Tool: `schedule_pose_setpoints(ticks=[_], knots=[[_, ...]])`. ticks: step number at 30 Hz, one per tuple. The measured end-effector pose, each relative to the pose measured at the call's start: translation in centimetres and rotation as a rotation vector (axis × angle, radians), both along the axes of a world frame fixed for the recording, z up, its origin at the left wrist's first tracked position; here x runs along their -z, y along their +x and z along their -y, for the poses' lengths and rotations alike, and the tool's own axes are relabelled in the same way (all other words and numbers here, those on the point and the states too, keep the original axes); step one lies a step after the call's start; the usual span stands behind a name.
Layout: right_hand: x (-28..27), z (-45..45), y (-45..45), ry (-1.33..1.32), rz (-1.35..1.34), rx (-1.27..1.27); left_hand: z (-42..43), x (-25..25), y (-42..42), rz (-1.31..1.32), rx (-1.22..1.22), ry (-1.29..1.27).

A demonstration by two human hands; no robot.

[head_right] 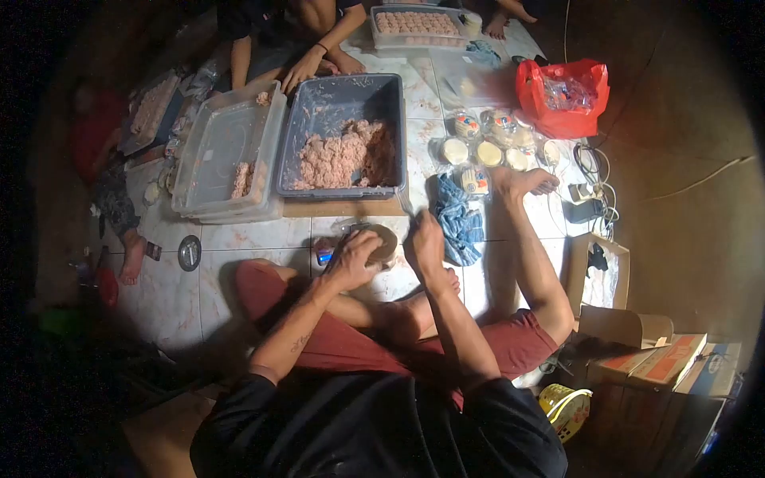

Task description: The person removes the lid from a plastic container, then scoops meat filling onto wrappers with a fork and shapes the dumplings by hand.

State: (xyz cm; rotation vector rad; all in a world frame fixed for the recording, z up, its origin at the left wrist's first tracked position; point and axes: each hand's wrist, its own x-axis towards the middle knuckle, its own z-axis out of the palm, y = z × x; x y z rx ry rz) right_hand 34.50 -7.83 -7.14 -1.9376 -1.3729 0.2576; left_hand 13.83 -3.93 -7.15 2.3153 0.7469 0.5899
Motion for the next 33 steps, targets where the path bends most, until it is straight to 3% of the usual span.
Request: schedule_pose_setpoints(ticks=[3,4,5,6,7,8,9,11,13,16,18,19,21,22,24,25,26,27,29,30,31,33], knots=[[4.4,6.6,3.1,-0.486,0.082,-0.033,0.5,0.6,-0.4,-0.241,0.032,0.177],[3.0,7.6,3.0,-0.344,0.001,0.01,0.2,2.1,-0.5,-0.234,0.009,0.272],[0.3,8.0,2.9,-0.206,-0.083,0.046,0.1,0.8,-0.9,-0.109,-0.039,0.133],[-2.0,8.2,2.8,-0.114,0.029,0.033,0.5,0.3,-0.6,-0.198,-0.204,-0.049],[-4.7,8.1,2.5,-0.164,-0.033,0.06,1.7,0.2,-0.6,-0.305,-0.347,-0.24],[-6.1,7.6,2.3,-0.144,-0.078,0.059,3.2,3.5,-1.1,-0.238,-0.402,-0.026],[-6.7,7.1,2.2,-0.121,-0.116,0.049,2.9,4.9,-1.4,-0.232,-0.403,-0.03],[-5.7,6.6,2.2,-0.135,-0.178,-0.028,3.0,6.4,-2.0,-0.574,-0.329,-0.194],[-6.4,5.2,1.2,-0.085,-0.238,-0.166,3.4,6.9,-1.9,-0.568,-0.396,-0.179],[-8.2,2.4,0.0,-0.126,-0.134,-0.161,3.5,8.6,-2.6,-0.444,-0.432,-0.138],[-8.0,0.7,1.1,-0.005,0.043,-0.127,2.0,7.6,-3.8,-0.378,-0.109,-0.166],[-9.4,-0.1,1.3,-0.038,0.131,-0.099,1.4,5.1,-3.8,-0.375,-0.106,-0.164],[-9.9,-1.9,1.2,-0.148,0.307,0.028,-0.1,0.1,-3.6,-0.182,-0.037,-0.534],[-9.1,-2.3,1.0,-0.147,0.314,0.021,-1.4,1.0,-3.2,0.011,0.12,-0.72],[-4.3,-3.4,1.0,-0.072,0.292,-0.121,-2.4,2.2,-2.1,0.118,0.135,-0.669],[-3.0,-4.4,-0.2,0.022,0.151,-0.188,-3.1,2.3,-1.5,0.214,0.157,-0.616],[-1.7,-5.4,-1.5,0.112,0.011,-0.261,-3.9,0.3,-1.5,0.061,0.113,-0.485],[-4.7,-6.7,-3.0,0.039,0.119,-0.446,-4.5,3.3,-0.6,0.251,0.236,-0.751],[-7.2,-10.1,-4.1,-0.089,0.018,-0.529,-4.8,-0.5,-1.6,0.256,0.106,-0.873],[-6.8,-12.8,-3.8,0.001,0.107,-0.522,-4.8,0.6,-2.0,0.267,0.102,-0.874],[-6.2,-15.3,-3.4,0.12,0.25,-0.531,-4.7,2.4,-2.4,0.596,0.116,-0.964],[-10.1,-18.8,-4.9,-0.046,0.597,-0.482,-5.0,2.6,-2.2,0.866,-0.039,-1.091]])
